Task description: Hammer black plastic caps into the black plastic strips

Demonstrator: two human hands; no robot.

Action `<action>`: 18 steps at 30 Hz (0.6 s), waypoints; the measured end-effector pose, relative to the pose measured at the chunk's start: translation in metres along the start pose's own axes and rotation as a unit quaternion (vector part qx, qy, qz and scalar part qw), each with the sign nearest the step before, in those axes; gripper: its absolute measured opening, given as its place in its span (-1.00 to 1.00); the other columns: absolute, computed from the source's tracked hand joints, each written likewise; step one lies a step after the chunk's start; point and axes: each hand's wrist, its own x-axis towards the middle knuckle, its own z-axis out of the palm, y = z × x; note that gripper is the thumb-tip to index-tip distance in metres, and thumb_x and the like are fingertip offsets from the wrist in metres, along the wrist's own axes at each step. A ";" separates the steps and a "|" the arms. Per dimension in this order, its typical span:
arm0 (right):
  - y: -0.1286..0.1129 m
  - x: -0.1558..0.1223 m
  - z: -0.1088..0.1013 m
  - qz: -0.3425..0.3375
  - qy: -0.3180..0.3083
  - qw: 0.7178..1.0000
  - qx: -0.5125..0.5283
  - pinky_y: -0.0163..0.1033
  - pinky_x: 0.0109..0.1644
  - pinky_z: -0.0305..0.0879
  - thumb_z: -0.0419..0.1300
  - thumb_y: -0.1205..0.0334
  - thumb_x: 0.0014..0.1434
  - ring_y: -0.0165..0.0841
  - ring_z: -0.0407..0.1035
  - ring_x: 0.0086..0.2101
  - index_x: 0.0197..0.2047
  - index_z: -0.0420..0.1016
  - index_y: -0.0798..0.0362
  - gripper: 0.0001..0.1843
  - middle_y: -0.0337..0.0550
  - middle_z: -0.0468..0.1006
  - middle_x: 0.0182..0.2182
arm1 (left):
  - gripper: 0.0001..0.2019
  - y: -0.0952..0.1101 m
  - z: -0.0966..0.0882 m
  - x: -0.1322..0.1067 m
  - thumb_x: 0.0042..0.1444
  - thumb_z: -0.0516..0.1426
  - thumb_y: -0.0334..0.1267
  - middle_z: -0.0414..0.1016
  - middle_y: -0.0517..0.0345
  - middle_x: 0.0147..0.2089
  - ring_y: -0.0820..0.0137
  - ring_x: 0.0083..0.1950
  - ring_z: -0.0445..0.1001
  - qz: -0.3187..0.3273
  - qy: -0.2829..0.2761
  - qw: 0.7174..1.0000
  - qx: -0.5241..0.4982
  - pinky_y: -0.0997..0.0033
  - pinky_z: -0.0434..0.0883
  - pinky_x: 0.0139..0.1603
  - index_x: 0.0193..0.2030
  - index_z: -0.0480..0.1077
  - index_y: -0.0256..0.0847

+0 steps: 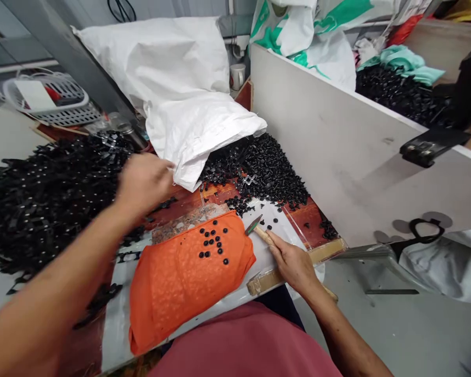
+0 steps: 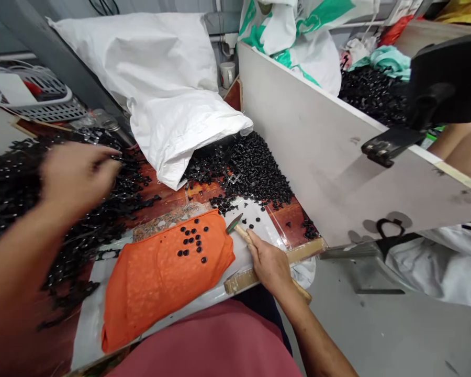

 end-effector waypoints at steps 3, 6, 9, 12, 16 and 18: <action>0.001 0.002 -0.001 -0.010 -0.017 1.000 0.007 -0.16 -0.14 0.52 -0.03 0.10 0.48 -0.18 0.65 -0.18 0.44 0.32 -0.21 -0.48 -0.13 0.70 0.03 | -0.74 0.084 0.047 0.022 0.34 0.08 -0.26 0.57 -0.01 -0.12 0.23 -0.04 0.44 0.154 -0.065 0.984 -0.065 0.17 0.38 0.07 -0.08 0.60 -0.22; 0.004 -0.001 0.000 -0.025 -0.014 0.999 0.029 -0.18 -0.09 0.51 -0.01 0.12 0.48 -0.21 0.64 -0.11 0.44 0.32 -0.22 -0.49 -0.16 0.67 0.08 | -0.77 0.155 0.086 0.048 0.31 0.11 -0.23 0.53 -0.10 -0.05 0.13 0.00 0.39 0.206 -0.085 0.972 -0.068 0.11 0.32 0.00 -0.09 0.60 -0.18; 0.004 -0.003 0.003 -0.031 -0.001 0.998 0.048 -0.18 -0.04 0.51 0.00 0.14 0.48 -0.23 0.62 -0.08 0.44 0.32 -0.20 -0.48 -0.15 0.65 0.12 | -0.77 0.191 0.110 0.071 0.25 0.19 -0.15 0.51 -0.15 0.02 0.05 0.10 0.36 0.227 -0.094 0.968 -0.044 0.04 0.29 0.08 -0.10 0.60 -0.23; 0.004 -0.004 0.003 -0.026 0.004 0.998 0.062 -0.15 -0.04 0.52 -0.01 0.13 0.48 -0.20 0.62 -0.09 0.44 0.32 -0.16 -0.48 -0.13 0.64 0.14 | -0.81 0.199 0.121 0.086 0.22 0.23 -0.16 0.54 -0.14 0.02 0.04 0.14 0.37 0.282 -0.108 0.953 -0.040 -0.10 0.19 0.27 -0.17 0.58 -0.23; 0.005 -0.002 0.000 -0.030 -0.004 0.996 0.082 -0.14 -0.01 0.51 -0.02 0.12 0.48 -0.19 0.62 -0.04 0.43 0.34 -0.14 -0.49 -0.11 0.62 0.15 | -0.85 0.195 0.110 0.092 0.31 0.13 -0.23 0.62 0.04 -0.22 0.18 -0.06 0.51 0.275 -0.110 0.952 -0.071 -0.19 0.02 0.40 -0.14 0.52 -0.16; 0.007 -0.002 -0.002 -0.034 -0.005 0.996 0.081 -0.14 0.00 0.51 -0.03 0.12 0.48 -0.18 0.61 -0.03 0.42 0.36 -0.13 -0.49 -0.10 0.63 0.15 | -0.82 0.185 0.091 0.086 0.35 0.06 -0.26 0.61 0.08 -0.31 0.20 -0.15 0.53 0.225 -0.092 0.965 -0.094 -0.16 0.06 0.37 -0.13 0.50 -0.15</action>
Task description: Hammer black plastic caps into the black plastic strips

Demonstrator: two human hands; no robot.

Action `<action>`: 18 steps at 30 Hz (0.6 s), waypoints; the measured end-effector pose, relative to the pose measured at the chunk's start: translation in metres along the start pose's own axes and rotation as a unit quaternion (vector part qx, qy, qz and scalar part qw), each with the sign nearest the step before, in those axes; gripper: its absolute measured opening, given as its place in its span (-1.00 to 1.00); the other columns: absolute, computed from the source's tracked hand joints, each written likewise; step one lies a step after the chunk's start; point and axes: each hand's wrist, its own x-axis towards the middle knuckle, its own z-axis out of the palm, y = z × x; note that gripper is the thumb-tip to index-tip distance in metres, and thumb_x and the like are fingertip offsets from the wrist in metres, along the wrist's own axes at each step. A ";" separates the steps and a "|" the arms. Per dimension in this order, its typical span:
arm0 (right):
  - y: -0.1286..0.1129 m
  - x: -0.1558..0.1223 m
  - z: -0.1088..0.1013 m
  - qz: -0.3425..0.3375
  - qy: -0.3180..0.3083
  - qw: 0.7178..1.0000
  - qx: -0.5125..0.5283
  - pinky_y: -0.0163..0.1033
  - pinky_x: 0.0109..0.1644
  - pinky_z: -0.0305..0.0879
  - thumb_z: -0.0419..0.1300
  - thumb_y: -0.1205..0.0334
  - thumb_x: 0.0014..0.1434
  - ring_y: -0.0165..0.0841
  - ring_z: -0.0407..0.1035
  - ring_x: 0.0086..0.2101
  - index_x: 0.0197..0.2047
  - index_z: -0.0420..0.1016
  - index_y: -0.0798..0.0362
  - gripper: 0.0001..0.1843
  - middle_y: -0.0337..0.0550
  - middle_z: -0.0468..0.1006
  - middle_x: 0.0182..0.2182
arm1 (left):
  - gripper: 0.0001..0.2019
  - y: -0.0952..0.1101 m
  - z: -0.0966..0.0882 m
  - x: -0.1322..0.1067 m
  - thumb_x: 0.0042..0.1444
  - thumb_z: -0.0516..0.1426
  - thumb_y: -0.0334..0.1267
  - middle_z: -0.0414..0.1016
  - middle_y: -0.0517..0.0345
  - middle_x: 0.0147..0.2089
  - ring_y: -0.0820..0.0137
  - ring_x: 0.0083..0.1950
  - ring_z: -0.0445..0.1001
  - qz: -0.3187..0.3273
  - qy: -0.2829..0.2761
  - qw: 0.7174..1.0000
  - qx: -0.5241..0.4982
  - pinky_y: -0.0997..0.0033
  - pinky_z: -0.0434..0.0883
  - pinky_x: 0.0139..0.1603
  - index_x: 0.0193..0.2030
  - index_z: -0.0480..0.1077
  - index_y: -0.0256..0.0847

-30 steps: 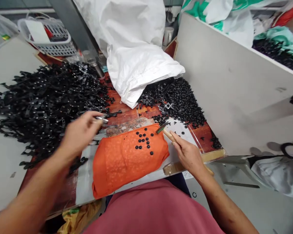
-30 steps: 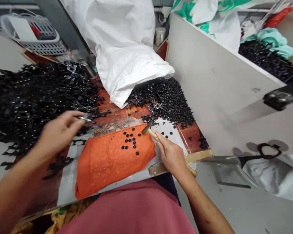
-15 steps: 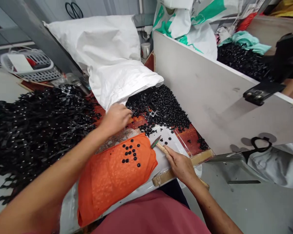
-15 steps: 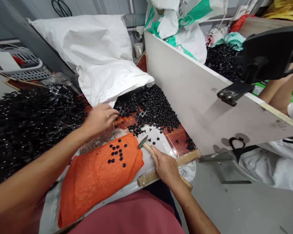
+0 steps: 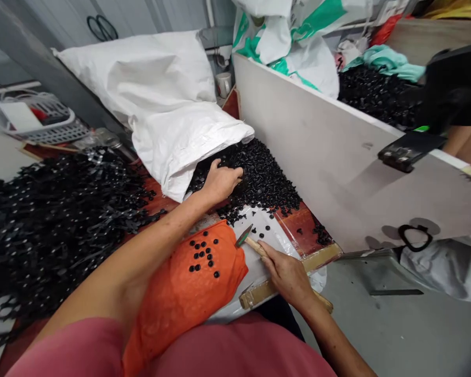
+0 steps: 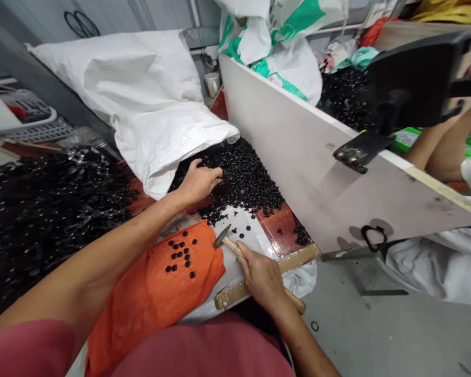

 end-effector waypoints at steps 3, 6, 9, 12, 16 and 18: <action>0.002 0.000 -0.001 -0.002 0.006 1.000 -0.010 -0.15 -0.06 0.52 -0.03 0.11 0.48 -0.18 0.63 -0.07 0.41 0.37 -0.12 -0.49 -0.09 0.66 0.10 | -0.79 -0.009 -0.033 -0.045 0.36 0.01 -0.26 0.58 0.11 -0.31 0.20 -0.17 0.52 -0.084 0.046 0.994 -0.050 -0.01 0.21 0.23 -0.09 0.48 -0.14; 0.003 -0.001 -0.001 0.000 0.013 1.000 -0.028 -0.16 -0.15 0.52 -0.04 0.06 0.48 -0.15 0.65 -0.14 0.40 0.39 -0.14 -0.49 -0.10 0.70 0.03 | -0.78 -0.016 -0.055 -0.122 0.36 -0.02 -0.19 0.50 0.19 -0.32 0.30 -0.24 0.46 -0.166 0.031 0.972 -0.163 0.27 0.30 -0.03 -0.09 0.44 -0.14; 0.002 -0.001 -0.001 -0.003 0.023 0.998 -0.051 -0.17 -0.23 0.50 -0.05 0.02 0.49 -0.13 0.66 -0.18 0.40 0.40 -0.15 -0.48 -0.10 0.72 -0.02 | -0.74 -0.010 -0.051 -0.208 0.30 0.03 -0.02 0.36 0.26 -0.40 0.40 -0.34 0.33 -0.235 -0.018 0.914 -0.329 0.43 0.25 -0.27 -0.27 0.34 -0.15; 0.001 0.001 -0.001 -0.002 0.018 0.997 -0.080 -0.18 -0.28 0.47 -0.04 0.00 0.48 -0.12 0.66 -0.21 0.40 0.40 -0.18 -0.48 -0.12 0.73 -0.05 | -0.75 0.007 -0.029 -0.276 0.24 0.09 0.00 0.25 0.34 -0.48 0.45 -0.42 0.25 -0.315 -0.036 0.852 -0.418 0.49 0.22 -0.35 -0.18 0.34 -0.16; -0.001 0.004 -0.003 0.010 0.005 0.992 -0.122 -0.20 -0.34 0.43 -0.02 -0.04 0.46 -0.13 0.65 -0.25 0.39 0.41 -0.21 -0.48 -0.13 0.74 -0.09 | -0.52 0.033 -0.006 -0.313 0.33 0.03 -0.07 0.32 0.37 -0.51 0.42 -0.47 0.34 -0.371 -0.064 0.833 -0.407 0.48 0.24 -0.36 0.35 0.24 -0.10; -0.002 0.005 -0.002 0.015 0.003 0.991 -0.135 -0.22 -0.34 0.40 -0.02 -0.05 0.46 -0.14 0.65 -0.26 0.39 0.41 -0.22 -0.48 -0.13 0.75 -0.11 | -0.60 0.041 -0.002 -0.316 0.38 -0.02 -0.13 0.50 0.25 -0.40 0.36 -0.31 0.49 -0.356 -0.091 0.861 -0.351 0.43 0.31 -0.24 0.29 0.35 -0.05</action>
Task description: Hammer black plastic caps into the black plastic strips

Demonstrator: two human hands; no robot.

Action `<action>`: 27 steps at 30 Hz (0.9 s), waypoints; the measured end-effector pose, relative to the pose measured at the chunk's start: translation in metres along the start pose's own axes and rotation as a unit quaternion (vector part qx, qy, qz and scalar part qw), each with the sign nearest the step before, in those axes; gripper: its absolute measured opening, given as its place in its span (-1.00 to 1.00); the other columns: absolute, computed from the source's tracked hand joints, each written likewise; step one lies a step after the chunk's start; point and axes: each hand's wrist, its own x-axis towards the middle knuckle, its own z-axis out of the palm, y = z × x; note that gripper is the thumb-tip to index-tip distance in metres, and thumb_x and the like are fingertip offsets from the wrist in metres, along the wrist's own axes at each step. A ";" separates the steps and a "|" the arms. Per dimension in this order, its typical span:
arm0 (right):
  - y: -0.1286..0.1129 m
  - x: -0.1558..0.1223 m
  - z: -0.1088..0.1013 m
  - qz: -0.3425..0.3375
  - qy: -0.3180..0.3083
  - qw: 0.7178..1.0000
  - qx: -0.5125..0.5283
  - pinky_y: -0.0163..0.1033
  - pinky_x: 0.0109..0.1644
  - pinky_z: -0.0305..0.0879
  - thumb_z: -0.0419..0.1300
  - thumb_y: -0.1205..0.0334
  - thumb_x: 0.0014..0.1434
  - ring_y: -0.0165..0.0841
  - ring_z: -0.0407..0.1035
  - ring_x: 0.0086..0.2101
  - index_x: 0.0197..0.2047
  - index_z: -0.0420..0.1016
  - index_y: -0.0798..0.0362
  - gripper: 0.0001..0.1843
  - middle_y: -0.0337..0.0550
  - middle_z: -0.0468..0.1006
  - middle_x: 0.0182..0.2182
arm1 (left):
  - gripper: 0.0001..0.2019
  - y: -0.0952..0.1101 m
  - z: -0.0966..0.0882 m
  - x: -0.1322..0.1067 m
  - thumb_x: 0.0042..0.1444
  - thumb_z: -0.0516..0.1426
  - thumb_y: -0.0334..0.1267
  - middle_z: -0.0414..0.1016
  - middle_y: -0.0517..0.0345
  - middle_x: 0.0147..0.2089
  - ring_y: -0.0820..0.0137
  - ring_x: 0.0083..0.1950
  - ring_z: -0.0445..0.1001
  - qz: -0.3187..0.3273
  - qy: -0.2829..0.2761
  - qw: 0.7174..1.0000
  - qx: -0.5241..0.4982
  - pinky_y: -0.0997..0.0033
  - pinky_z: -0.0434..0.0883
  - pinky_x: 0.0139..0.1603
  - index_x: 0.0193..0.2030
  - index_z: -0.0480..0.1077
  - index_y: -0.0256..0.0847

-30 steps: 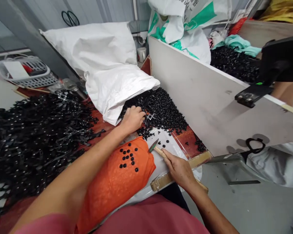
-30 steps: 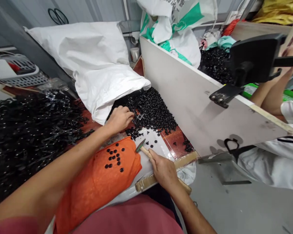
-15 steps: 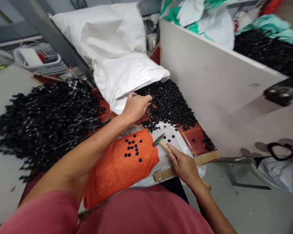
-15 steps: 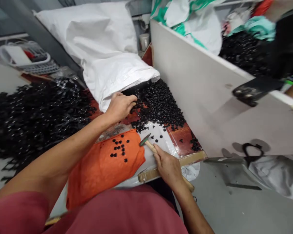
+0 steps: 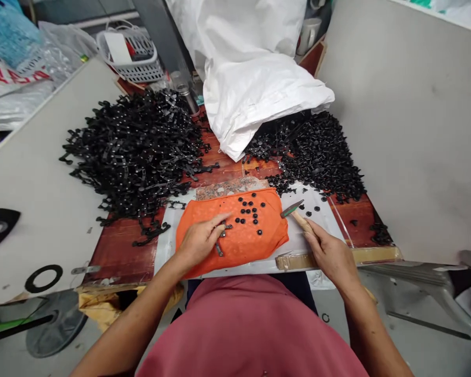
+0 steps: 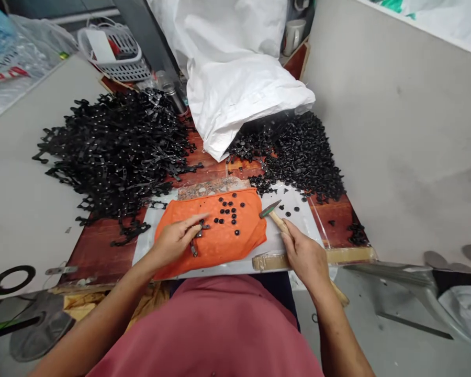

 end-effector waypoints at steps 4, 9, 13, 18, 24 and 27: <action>0.000 -0.002 0.002 0.007 0.010 1.000 0.002 -0.23 -0.35 0.35 -0.02 -0.08 0.46 -0.16 0.64 -0.27 0.37 0.43 -0.18 -0.47 -0.10 0.75 -0.12 | -0.74 -0.001 0.005 0.000 0.40 -0.05 -0.19 0.61 0.11 -0.19 0.28 -0.14 0.55 0.023 0.000 0.992 0.121 0.39 0.31 -0.18 -0.01 0.45 -0.08; -0.001 -0.003 0.004 0.019 0.021 1.000 0.005 -0.24 -0.38 0.29 -0.01 -0.10 0.44 -0.18 0.62 -0.33 0.38 0.43 -0.17 -0.45 -0.08 0.75 -0.16 | -0.71 0.002 0.004 0.007 0.45 -0.15 -0.14 0.48 0.14 -0.31 0.32 -0.28 0.47 0.038 0.050 0.994 0.089 0.38 0.28 -0.21 -0.23 0.29 -0.12; -0.004 -0.002 0.003 0.026 0.014 0.999 -0.011 -0.24 -0.40 0.27 0.03 -0.11 0.42 -0.19 0.60 -0.36 0.36 0.45 -0.21 -0.47 -0.11 0.75 -0.24 | -0.70 0.009 0.007 0.019 0.46 -0.17 -0.15 0.42 0.17 -0.38 0.32 -0.34 0.42 0.026 0.068 0.992 0.099 0.37 0.22 -0.26 -0.25 0.27 -0.11; -0.007 -0.002 0.001 0.027 0.016 0.999 -0.019 -0.24 -0.39 0.27 0.04 -0.09 0.42 -0.20 0.59 -0.36 0.35 0.46 -0.20 -0.48 -0.11 0.75 -0.22 | -0.72 0.011 0.014 0.030 0.46 -0.13 -0.18 0.47 0.14 -0.36 0.29 -0.31 0.48 0.007 0.068 0.987 0.146 0.35 0.14 -0.30 -0.22 0.31 -0.11; -0.006 -0.003 0.002 0.033 0.005 0.999 -0.026 -0.23 -0.39 0.26 0.03 -0.11 0.43 -0.18 0.59 -0.35 0.37 0.44 -0.23 -0.47 -0.12 0.75 -0.20 | -0.72 0.016 0.012 0.032 0.46 -0.14 -0.19 0.47 0.15 -0.38 0.29 -0.31 0.49 0.003 0.053 0.985 0.164 0.35 0.13 -0.30 -0.23 0.30 -0.11; -0.006 -0.004 0.003 0.029 0.011 0.999 -0.021 -0.22 -0.38 0.27 0.02 -0.12 0.43 -0.18 0.59 -0.34 0.36 0.44 -0.21 -0.46 -0.10 0.75 -0.19 | -0.72 0.017 0.013 0.033 0.47 -0.15 -0.18 0.48 0.15 -0.37 0.29 -0.30 0.49 0.003 0.048 0.984 0.172 0.34 0.13 -0.30 -0.21 0.29 -0.11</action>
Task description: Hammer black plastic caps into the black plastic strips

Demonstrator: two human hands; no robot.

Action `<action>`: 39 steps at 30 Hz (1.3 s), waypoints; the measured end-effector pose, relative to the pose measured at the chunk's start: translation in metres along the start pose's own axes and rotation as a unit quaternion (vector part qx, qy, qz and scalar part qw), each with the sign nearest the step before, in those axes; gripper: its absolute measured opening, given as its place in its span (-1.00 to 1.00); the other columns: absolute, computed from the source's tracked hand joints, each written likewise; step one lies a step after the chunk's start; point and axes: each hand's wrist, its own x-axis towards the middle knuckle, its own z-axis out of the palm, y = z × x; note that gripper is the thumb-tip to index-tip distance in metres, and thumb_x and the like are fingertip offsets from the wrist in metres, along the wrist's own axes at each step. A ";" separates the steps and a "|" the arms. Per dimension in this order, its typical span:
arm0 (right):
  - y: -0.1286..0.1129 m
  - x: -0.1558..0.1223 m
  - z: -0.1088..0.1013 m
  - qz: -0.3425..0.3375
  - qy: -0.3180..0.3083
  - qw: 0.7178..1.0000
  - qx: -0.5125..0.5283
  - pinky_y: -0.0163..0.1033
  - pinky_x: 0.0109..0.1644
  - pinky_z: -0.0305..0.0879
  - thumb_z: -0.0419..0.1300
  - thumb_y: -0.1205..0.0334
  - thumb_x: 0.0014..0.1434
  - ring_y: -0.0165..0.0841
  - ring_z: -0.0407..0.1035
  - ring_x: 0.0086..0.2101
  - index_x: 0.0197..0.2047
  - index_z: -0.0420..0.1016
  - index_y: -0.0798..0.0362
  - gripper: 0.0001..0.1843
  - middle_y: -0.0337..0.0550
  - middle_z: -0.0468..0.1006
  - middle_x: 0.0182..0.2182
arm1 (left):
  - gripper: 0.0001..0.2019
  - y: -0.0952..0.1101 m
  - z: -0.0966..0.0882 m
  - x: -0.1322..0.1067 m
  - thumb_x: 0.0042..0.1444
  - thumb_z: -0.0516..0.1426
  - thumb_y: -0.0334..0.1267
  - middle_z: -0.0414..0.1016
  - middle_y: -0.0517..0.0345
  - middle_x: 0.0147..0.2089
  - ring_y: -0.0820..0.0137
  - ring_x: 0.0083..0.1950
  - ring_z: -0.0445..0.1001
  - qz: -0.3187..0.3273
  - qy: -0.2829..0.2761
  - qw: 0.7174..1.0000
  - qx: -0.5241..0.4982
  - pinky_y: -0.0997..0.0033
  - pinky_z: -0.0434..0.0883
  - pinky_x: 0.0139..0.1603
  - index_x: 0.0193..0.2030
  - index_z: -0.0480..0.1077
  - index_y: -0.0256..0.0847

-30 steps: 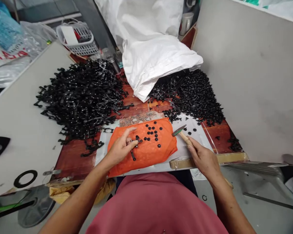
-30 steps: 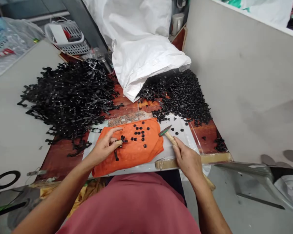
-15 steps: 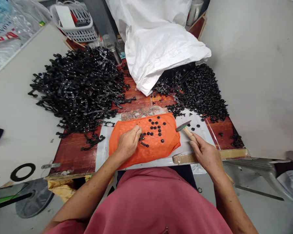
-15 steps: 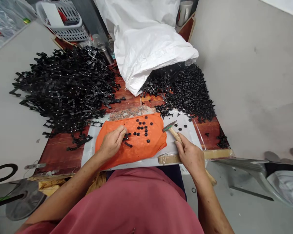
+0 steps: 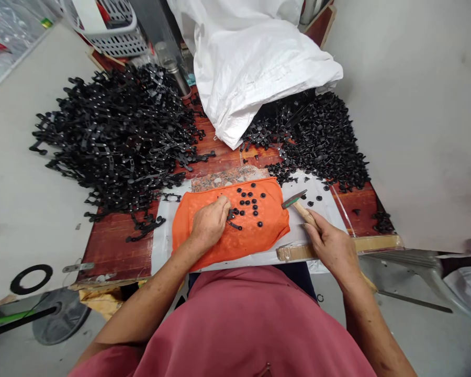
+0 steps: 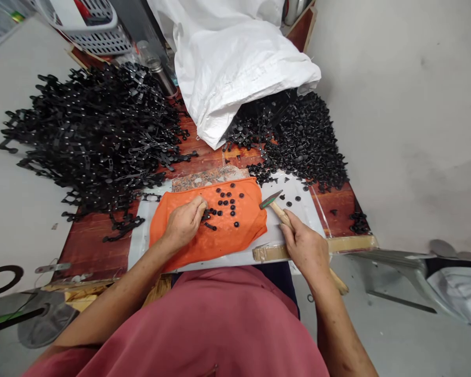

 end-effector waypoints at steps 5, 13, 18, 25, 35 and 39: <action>0.000 0.000 -0.001 0.005 -0.009 1.000 -0.002 -0.22 -0.39 0.25 0.03 -0.13 0.43 -0.18 0.59 -0.36 0.37 0.43 -0.25 -0.46 -0.13 0.75 -0.22 | -0.73 -0.003 0.003 -0.001 0.46 -0.15 -0.18 0.50 0.13 -0.34 0.30 -0.28 0.50 0.009 0.009 1.000 -0.021 0.36 0.18 -0.27 -0.20 0.30 -0.12; -0.002 0.000 -0.001 0.005 -0.004 1.000 0.002 -0.23 -0.39 0.24 0.05 -0.10 0.42 -0.18 0.60 -0.34 0.36 0.45 -0.22 -0.48 -0.11 0.75 -0.18 | -0.70 0.000 0.001 0.000 0.46 -0.16 -0.18 0.49 0.14 -0.37 0.27 -0.31 0.49 0.006 -0.001 1.000 -0.012 0.34 0.18 -0.30 -0.20 0.33 -0.11; -0.002 0.001 -0.001 0.005 -0.003 1.000 0.004 -0.24 -0.38 0.26 0.05 -0.09 0.42 -0.19 0.59 -0.35 0.35 0.46 -0.19 -0.47 -0.11 0.75 -0.22 | -0.69 0.004 0.002 0.001 0.45 -0.14 -0.15 0.53 0.08 -0.32 0.24 -0.27 0.49 -0.018 -0.004 0.999 0.029 0.33 0.15 -0.31 -0.19 0.36 -0.11; -0.008 -0.009 -0.014 -0.010 0.043 0.991 0.128 -0.20 -0.16 0.45 0.04 -0.01 0.43 -0.19 0.62 -0.18 0.35 0.47 -0.10 -0.49 -0.10 0.71 0.01 | -0.69 0.003 0.003 0.002 0.44 -0.12 -0.16 0.60 0.07 -0.28 0.25 -0.25 0.54 -0.024 -0.008 0.998 0.061 0.34 0.19 -0.32 -0.15 0.41 -0.12; -0.075 -0.009 -0.037 -0.245 0.030 0.959 0.138 -0.29 -0.21 0.38 0.00 0.18 0.50 -0.35 0.54 -0.32 0.45 0.31 -0.09 -0.50 -0.16 0.66 -0.22 | -0.67 0.004 0.007 0.003 0.47 -0.15 -0.18 0.67 0.05 -0.18 0.25 -0.18 0.62 -0.055 -0.014 0.996 0.064 0.36 0.27 -0.27 0.08 0.38 -0.16; -0.090 -0.006 -0.028 -0.255 0.036 0.964 0.060 -0.31 -0.35 0.27 -0.02 0.21 0.50 -0.39 0.45 -0.45 0.44 0.33 -0.14 -0.50 -0.21 0.61 -0.33 | -0.65 0.005 0.004 0.004 0.47 -0.18 -0.16 0.66 0.02 -0.21 0.22 -0.20 0.63 -0.062 -0.020 0.996 0.061 0.35 0.30 -0.26 0.09 0.37 -0.17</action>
